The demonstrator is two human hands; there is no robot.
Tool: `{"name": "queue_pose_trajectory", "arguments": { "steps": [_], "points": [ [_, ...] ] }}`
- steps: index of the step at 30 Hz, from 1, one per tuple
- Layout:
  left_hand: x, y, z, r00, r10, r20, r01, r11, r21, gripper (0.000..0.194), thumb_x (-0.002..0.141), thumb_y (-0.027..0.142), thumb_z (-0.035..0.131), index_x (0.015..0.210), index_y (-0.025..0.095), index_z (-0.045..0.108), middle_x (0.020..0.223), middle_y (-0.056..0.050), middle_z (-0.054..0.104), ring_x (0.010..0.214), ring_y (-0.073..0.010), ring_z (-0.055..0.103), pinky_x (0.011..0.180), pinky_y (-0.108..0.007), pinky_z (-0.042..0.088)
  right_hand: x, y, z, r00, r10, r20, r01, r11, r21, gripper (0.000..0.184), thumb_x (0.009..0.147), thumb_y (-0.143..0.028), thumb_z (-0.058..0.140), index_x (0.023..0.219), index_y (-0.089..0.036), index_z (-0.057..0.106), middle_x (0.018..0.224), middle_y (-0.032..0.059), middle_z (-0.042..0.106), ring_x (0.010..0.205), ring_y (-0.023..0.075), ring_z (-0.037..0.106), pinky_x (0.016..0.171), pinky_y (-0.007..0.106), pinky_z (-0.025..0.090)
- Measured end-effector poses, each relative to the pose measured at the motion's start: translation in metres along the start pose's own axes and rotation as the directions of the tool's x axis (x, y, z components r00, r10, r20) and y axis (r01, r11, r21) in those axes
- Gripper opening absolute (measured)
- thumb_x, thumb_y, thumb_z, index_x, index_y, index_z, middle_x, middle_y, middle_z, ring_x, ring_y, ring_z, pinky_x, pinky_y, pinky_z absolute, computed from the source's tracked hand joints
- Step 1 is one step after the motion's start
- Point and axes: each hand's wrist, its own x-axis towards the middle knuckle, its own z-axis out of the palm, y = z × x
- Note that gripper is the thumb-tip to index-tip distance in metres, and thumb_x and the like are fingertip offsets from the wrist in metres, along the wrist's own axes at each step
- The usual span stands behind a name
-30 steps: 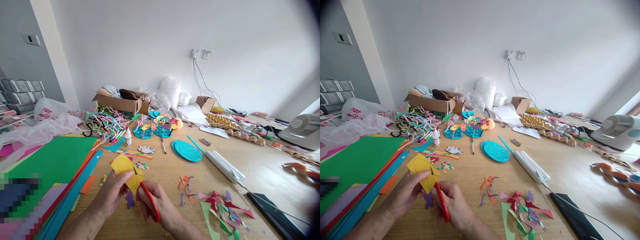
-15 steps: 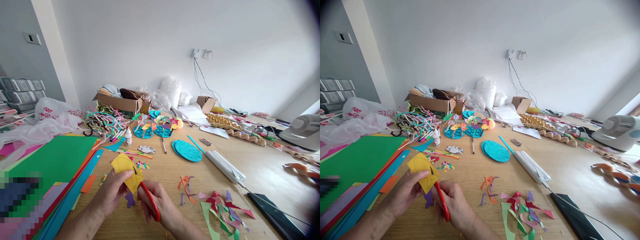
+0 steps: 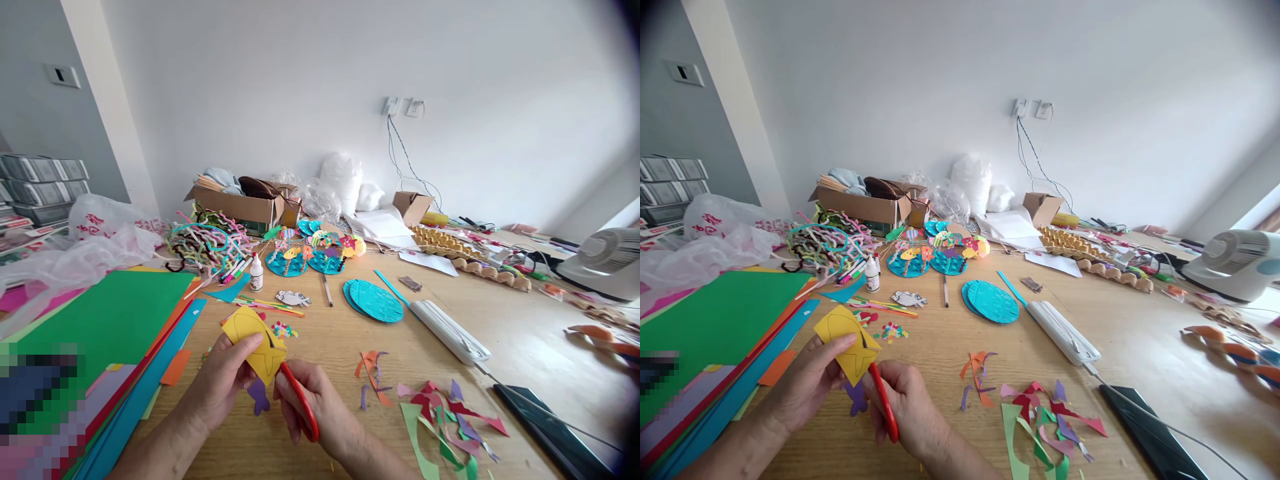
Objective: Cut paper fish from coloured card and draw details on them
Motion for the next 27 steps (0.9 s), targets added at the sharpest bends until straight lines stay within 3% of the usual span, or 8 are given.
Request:
{"name": "queue_pose_trajectory", "arguments": {
  "steps": [7, 15, 19, 27],
  "points": [
    [-0.0014, 0.0022, 0.0027, 1.0, -0.027, -0.001, 0.027, 0.999, 0.019, 0.029, 0.061, 0.04, 0.073, 0.066, 0.019, 0.053, 0.052, 0.006, 0.054, 0.045, -0.0079, 0.041, 0.039, -0.018, 0.028, -0.0006, 0.0002, -0.0008, 1.0, -0.024, 0.016, 0.024, 1.0, 0.0, 0.054, 0.078, -0.068, 0.048, 0.068, -0.015, 0.05, 0.04, -0.0063, 0.045, 0.03, 0.0042, 0.037, 0.032, 0.015, 0.022],
    [-0.0014, 0.005, 0.0028, 0.999, 0.005, 0.042, -0.006, 1.0, 0.019, 0.027, 0.064, 0.039, 0.072, 0.068, 0.019, 0.054, 0.055, 0.005, 0.056, 0.045, -0.0081, 0.043, 0.038, -0.018, 0.03, -0.0001, -0.0034, -0.001, 1.0, -0.003, 0.007, 0.003, 0.999, -0.037, 0.047, 0.081, -0.061, 0.049, 0.069, -0.016, 0.05, 0.041, -0.0064, 0.046, 0.03, 0.0042, 0.036, 0.032, 0.015, 0.022],
    [-0.0001, 0.0059, 0.0028, 1.0, 0.01, 0.01, -0.01, 0.999, 0.044, 0.03, 0.064, 0.042, 0.072, 0.072, 0.018, 0.057, 0.056, 0.003, 0.06, 0.042, -0.0086, 0.046, 0.037, -0.019, 0.033, 0.001, -0.0039, -0.0031, 1.0, 0.022, -0.009, -0.023, 0.998, -0.059, 0.039, 0.082, -0.053, 0.049, 0.069, -0.016, 0.05, 0.041, -0.0069, 0.046, 0.032, 0.0051, 0.037, 0.033, 0.015, 0.024],
    [-0.0013, 0.0037, 0.0042, 0.999, -0.027, 0.018, 0.025, 0.996, 0.085, 0.029, 0.066, 0.041, 0.07, 0.065, 0.018, 0.052, 0.047, 0.006, 0.053, 0.037, -0.0057, 0.04, 0.036, -0.016, 0.027, -0.0002, -0.0055, -0.0021, 1.0, 0.0, -0.002, 0.0, 0.998, -0.066, 0.041, 0.083, -0.055, 0.047, 0.069, -0.016, 0.048, 0.043, -0.0066, 0.045, 0.034, 0.0055, 0.04, 0.035, 0.016, 0.025]
  ]
}}
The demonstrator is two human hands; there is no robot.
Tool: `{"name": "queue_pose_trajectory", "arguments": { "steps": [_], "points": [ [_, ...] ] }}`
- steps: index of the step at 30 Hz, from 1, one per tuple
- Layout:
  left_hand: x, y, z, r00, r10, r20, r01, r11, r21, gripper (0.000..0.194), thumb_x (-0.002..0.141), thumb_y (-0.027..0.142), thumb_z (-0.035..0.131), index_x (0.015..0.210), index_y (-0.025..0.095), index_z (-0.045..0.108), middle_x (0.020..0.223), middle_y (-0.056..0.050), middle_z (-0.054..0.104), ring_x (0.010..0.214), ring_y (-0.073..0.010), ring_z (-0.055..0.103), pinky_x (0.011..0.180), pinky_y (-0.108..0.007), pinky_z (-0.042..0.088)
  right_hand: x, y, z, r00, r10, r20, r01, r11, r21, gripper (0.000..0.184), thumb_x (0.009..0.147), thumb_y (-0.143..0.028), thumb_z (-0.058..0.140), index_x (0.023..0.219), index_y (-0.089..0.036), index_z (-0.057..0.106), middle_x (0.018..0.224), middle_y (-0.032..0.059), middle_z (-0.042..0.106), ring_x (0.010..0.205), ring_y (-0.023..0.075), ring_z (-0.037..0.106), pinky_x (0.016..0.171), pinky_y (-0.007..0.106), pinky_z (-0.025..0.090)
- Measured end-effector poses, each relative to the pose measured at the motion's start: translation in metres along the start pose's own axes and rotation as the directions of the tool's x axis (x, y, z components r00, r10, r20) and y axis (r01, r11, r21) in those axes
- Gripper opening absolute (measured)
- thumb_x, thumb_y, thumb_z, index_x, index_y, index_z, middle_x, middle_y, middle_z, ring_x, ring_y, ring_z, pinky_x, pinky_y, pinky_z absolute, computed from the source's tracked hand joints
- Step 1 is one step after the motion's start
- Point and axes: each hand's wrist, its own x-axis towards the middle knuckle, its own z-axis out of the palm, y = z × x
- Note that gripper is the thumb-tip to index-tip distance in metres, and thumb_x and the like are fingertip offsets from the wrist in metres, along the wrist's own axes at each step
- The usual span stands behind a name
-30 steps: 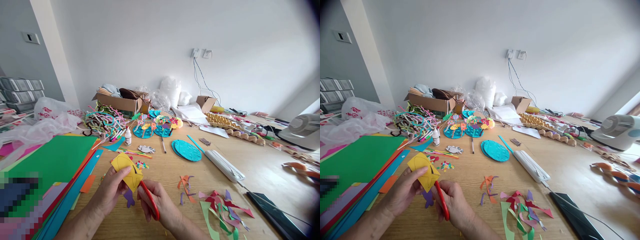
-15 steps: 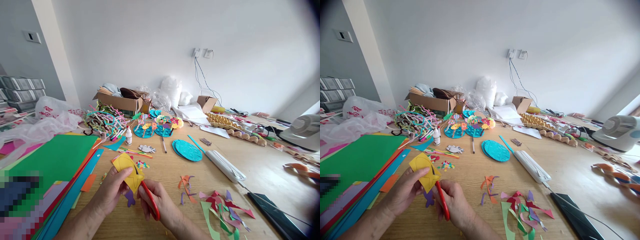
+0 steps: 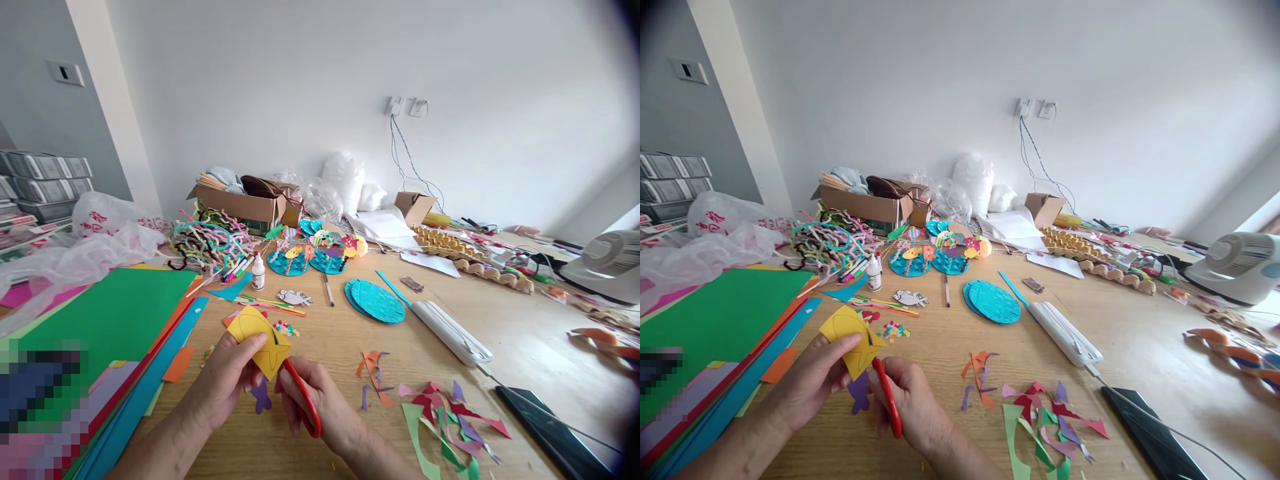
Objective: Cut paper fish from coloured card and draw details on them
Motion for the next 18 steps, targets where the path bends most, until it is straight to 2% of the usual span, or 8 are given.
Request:
{"name": "queue_pose_trajectory", "arguments": {
  "steps": [5, 12, 18],
  "points": [
    [-0.003, 0.0033, 0.0041, 1.0, -0.03, 0.0, 0.03, 0.999, 0.025, 0.03, 0.063, 0.042, 0.069, 0.063, 0.018, 0.052, 0.046, 0.006, 0.052, 0.035, -0.0049, 0.037, 0.036, -0.016, 0.025, -0.0003, 0.0001, 0.0, 1.0, -0.011, 0.018, 0.011, 1.0, -0.004, 0.045, 0.083, -0.059, 0.047, 0.067, -0.016, 0.047, 0.045, -0.006, 0.045, 0.035, 0.0053, 0.041, 0.036, 0.016, 0.025],
    [-0.0024, 0.0018, 0.0005, 0.999, -0.052, 0.003, 0.052, 0.999, -0.006, 0.026, 0.065, 0.038, 0.068, 0.062, 0.019, 0.05, 0.045, 0.007, 0.05, 0.034, -0.0043, 0.037, 0.035, -0.015, 0.023, -0.0011, -0.0016, 0.0009, 1.0, -0.024, 0.009, 0.024, 1.0, -0.005, 0.053, 0.081, -0.067, 0.043, 0.067, -0.016, 0.047, 0.045, -0.0059, 0.044, 0.035, 0.0052, 0.039, 0.036, 0.017, 0.024],
    [-0.004, 0.0015, 0.0007, 0.998, -0.07, -0.004, 0.07, 0.997, -0.015, 0.026, 0.063, 0.038, 0.069, 0.061, 0.018, 0.051, 0.045, 0.007, 0.05, 0.035, -0.0044, 0.037, 0.035, -0.015, 0.024, -0.0008, -0.0013, 0.0006, 0.999, -0.047, 0.018, 0.047, 0.999, -0.008, 0.053, 0.082, -0.066, 0.043, 0.068, -0.016, 0.047, 0.048, -0.0053, 0.046, 0.037, 0.0051, 0.041, 0.038, 0.017, 0.027]
  ]
}}
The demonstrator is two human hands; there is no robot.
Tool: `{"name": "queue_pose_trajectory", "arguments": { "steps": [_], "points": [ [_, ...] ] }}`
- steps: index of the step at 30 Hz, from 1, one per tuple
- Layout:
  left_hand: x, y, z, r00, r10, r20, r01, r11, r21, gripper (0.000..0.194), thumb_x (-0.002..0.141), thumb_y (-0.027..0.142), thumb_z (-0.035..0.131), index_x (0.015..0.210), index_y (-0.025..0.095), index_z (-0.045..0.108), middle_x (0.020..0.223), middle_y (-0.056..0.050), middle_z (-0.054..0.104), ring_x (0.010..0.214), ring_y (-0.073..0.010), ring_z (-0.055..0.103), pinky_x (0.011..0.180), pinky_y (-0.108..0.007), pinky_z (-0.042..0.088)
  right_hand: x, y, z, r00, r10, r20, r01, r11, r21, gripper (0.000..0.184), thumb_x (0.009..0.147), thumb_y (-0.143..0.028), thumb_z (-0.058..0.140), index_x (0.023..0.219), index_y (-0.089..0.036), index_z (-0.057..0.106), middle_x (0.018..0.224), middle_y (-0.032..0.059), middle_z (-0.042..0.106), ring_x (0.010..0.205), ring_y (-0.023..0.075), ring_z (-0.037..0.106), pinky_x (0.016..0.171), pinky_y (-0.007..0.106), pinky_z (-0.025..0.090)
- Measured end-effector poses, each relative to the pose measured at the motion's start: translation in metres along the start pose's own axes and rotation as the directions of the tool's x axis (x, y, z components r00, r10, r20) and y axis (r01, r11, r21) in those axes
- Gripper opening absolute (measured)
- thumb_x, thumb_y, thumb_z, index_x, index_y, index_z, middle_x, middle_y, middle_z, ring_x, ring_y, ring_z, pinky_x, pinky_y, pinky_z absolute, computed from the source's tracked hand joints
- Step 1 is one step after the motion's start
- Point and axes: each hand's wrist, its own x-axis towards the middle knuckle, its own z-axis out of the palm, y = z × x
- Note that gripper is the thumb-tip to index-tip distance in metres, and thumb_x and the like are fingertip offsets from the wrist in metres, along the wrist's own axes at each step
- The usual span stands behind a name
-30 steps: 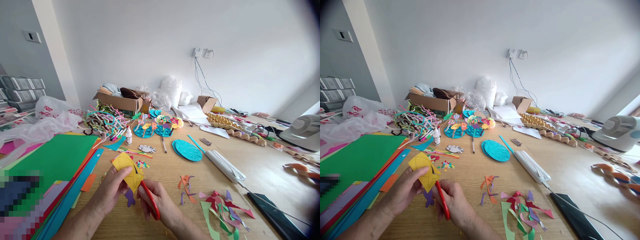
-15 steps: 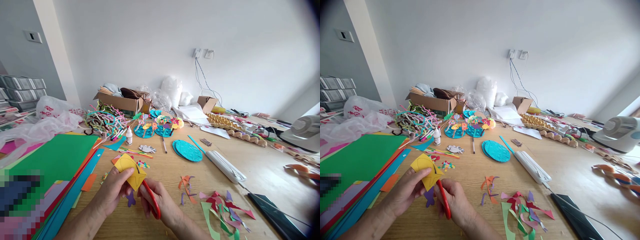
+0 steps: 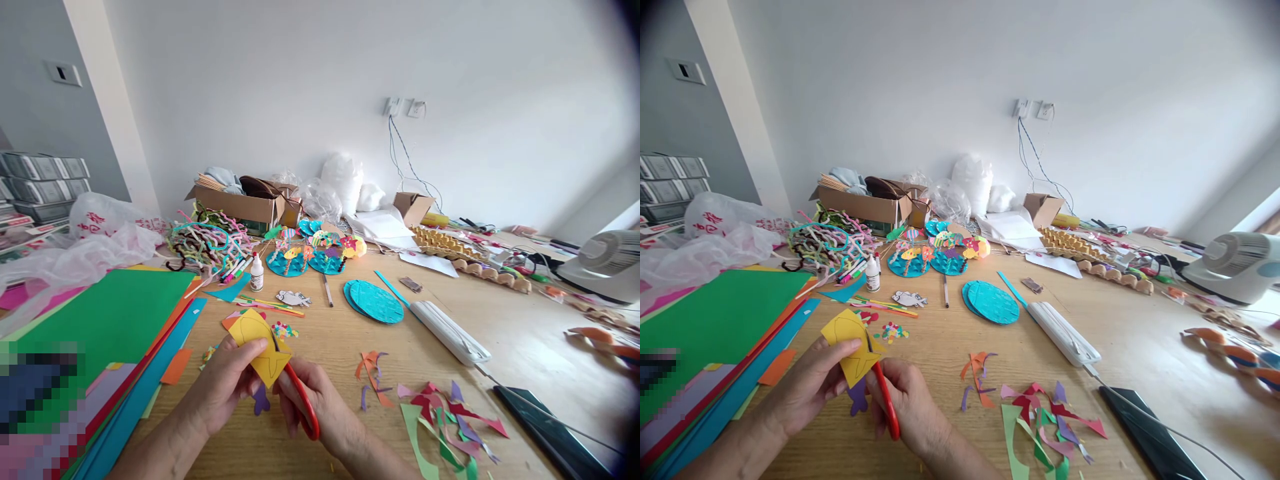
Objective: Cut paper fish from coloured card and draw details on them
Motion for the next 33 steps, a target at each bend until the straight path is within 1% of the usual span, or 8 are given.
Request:
{"name": "queue_pose_trajectory", "arguments": {
  "steps": [7, 14, 17, 23, 27, 33],
  "points": [
    [-0.0008, 0.0011, 0.0011, 1.0, -0.002, 0.017, 0.002, 1.0, 0.001, 0.026, 0.061, 0.037, 0.069, 0.058, 0.017, 0.052, 0.045, 0.006, 0.05, 0.035, -0.0046, 0.037, 0.035, -0.016, 0.024, 0.0004, 0.0026, -0.0007, 1.0, 0.004, -0.012, -0.004, 1.0, -0.005, 0.051, 0.082, -0.065, 0.044, 0.068, -0.016, 0.048, 0.047, -0.0055, 0.045, 0.037, 0.0053, 0.041, 0.037, 0.016, 0.027],
    [0.0006, 0.0005, 0.0009, 1.0, 0.004, 0.028, -0.004, 1.0, 0.013, 0.026, 0.061, 0.038, 0.069, 0.057, 0.017, 0.053, 0.044, 0.006, 0.049, 0.036, -0.005, 0.036, 0.035, -0.016, 0.024, -0.0009, -0.0026, 0.0007, 1.0, 0.003, -0.015, -0.004, 1.0, -0.008, 0.054, 0.08, -0.068, 0.044, 0.066, -0.016, 0.046, 0.045, -0.0057, 0.043, 0.035, 0.0048, 0.037, 0.037, 0.017, 0.024],
    [0.0006, 0.0001, 0.0001, 1.0, 0.003, 0.029, -0.003, 1.0, 0.012, 0.026, 0.062, 0.038, 0.069, 0.057, 0.017, 0.054, 0.045, 0.006, 0.049, 0.037, -0.0051, 0.037, 0.035, -0.016, 0.025, -0.0018, -0.0036, 0.0015, 1.0, -0.005, -0.017, 0.005, 1.0, 0.004, 0.054, 0.081, -0.068, 0.044, 0.066, -0.016, 0.047, 0.046, -0.0056, 0.043, 0.034, 0.0046, 0.037, 0.037, 0.017, 0.024],
    [0.0003, -0.001, -0.0011, 1.0, 0.005, 0.029, -0.005, 1.0, 0.011, 0.025, 0.064, 0.037, 0.068, 0.059, 0.017, 0.054, 0.047, 0.005, 0.051, 0.037, -0.005, 0.037, 0.036, -0.016, 0.026, -0.0021, -0.0009, 0.0016, 1.0, -0.005, -0.017, 0.006, 1.0, 0.013, 0.051, 0.084, -0.064, 0.044, 0.066, -0.016, 0.047, 0.044, -0.0063, 0.043, 0.033, 0.0042, 0.035, 0.038, 0.017, 0.023],
    [0.0003, -0.0018, -0.0018, 0.999, 0.009, 0.037, -0.01, 1.0, 0.022, 0.026, 0.065, 0.039, 0.068, 0.059, 0.018, 0.054, 0.046, 0.006, 0.049, 0.037, -0.0052, 0.037, 0.035, -0.016, 0.024, -0.0017, 0.002, 0.0009, 1.0, -0.005, -0.012, 0.005, 1.0, 0.013, 0.052, 0.083, -0.065, 0.043, 0.067, -0.016, 0.047, 0.044, -0.0063, 0.043, 0.033, 0.0044, 0.036, 0.036, 0.017, 0.022],
    [0.0005, -0.0018, -0.0018, 0.999, 0.001, 0.047, -0.002, 1.0, 0.016, 0.028, 0.065, 0.04, 0.069, 0.058, 0.018, 0.053, 0.045, 0.006, 0.049, 0.037, -0.0052, 0.037, 0.036, -0.016, 0.025, -0.0012, 0.0034, 0.001, 1.0, -0.023, -0.012, 0.024, 0.999, 0.04, 0.053, 0.083, -0.066, 0.044, 0.067, -0.016, 0.049, 0.044, -0.0063, 0.043, 0.033, 0.0043, 0.036, 0.035, 0.017, 0.023]
  ]
}}
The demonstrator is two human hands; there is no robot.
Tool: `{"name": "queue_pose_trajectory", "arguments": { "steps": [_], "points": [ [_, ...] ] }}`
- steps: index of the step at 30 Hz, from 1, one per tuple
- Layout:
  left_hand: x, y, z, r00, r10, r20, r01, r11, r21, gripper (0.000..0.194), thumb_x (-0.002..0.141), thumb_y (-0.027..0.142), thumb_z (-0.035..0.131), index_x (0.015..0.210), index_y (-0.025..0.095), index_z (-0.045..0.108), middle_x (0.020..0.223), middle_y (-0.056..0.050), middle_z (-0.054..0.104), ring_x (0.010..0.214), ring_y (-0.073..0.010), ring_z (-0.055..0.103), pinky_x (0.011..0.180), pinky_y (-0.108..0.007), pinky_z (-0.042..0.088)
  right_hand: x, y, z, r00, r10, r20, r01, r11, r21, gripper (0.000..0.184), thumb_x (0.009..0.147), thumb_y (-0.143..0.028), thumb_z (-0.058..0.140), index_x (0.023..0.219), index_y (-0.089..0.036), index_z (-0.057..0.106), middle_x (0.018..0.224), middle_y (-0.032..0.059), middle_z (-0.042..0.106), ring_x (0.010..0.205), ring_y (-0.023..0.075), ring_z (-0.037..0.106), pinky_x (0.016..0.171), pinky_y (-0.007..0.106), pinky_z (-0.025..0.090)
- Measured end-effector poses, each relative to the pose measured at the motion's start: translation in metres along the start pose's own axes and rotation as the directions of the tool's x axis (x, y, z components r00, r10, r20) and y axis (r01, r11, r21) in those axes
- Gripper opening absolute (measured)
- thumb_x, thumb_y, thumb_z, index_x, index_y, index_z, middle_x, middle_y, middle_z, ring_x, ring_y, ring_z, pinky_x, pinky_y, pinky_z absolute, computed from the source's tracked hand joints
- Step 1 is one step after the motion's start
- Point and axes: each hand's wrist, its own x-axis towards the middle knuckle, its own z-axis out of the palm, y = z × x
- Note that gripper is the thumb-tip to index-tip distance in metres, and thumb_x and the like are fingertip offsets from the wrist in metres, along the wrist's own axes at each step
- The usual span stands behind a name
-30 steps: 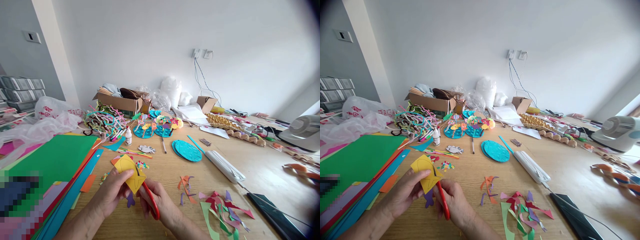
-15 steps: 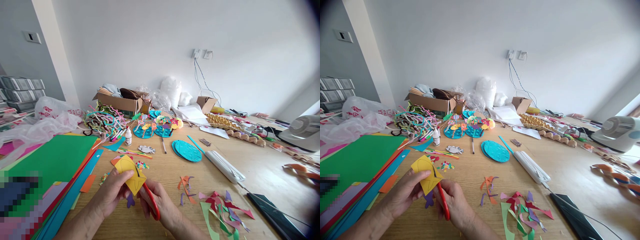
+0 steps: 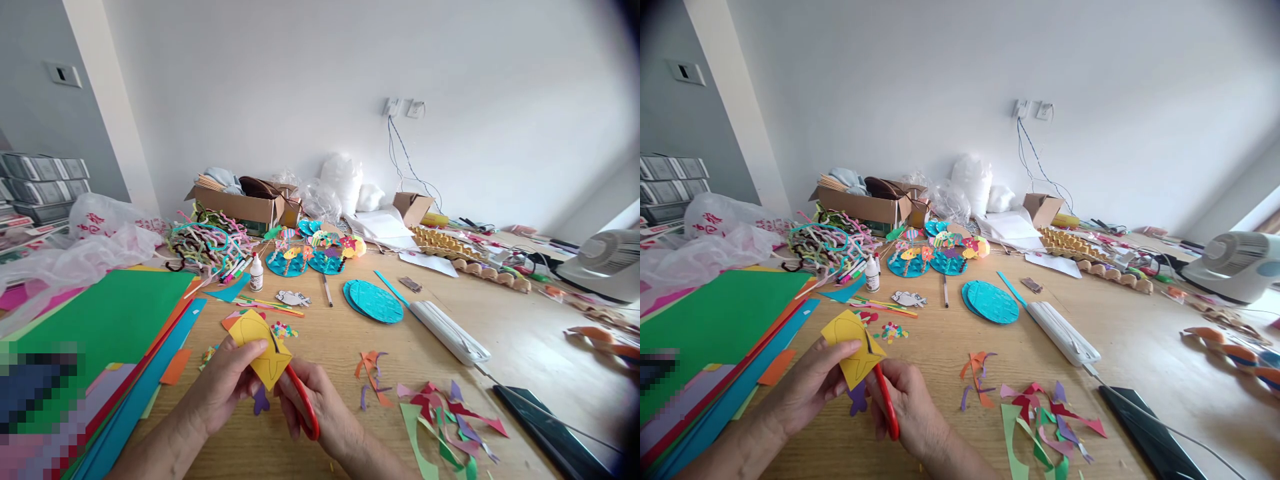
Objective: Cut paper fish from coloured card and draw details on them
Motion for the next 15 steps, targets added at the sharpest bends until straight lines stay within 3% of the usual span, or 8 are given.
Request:
{"name": "queue_pose_trajectory", "arguments": {
  "steps": [15],
  "points": [
    [0.002, 0.0042, -0.0027, 1.0, -0.031, 0.0, 0.031, 0.999, -0.012, 0.026, 0.061, 0.038, 0.071, 0.062, 0.018, 0.054, 0.046, 0.006, 0.051, 0.038, -0.0051, 0.038, 0.035, -0.015, 0.027, -0.0004, 0.0026, 0.0, 0.999, 0.034, -0.007, -0.034, 0.999, 0.025, 0.048, 0.083, -0.061, 0.048, 0.068, -0.015, 0.049, 0.042, -0.0067, 0.044, 0.031, 0.0037, 0.036, 0.033, 0.015, 0.021]
  ]
}}
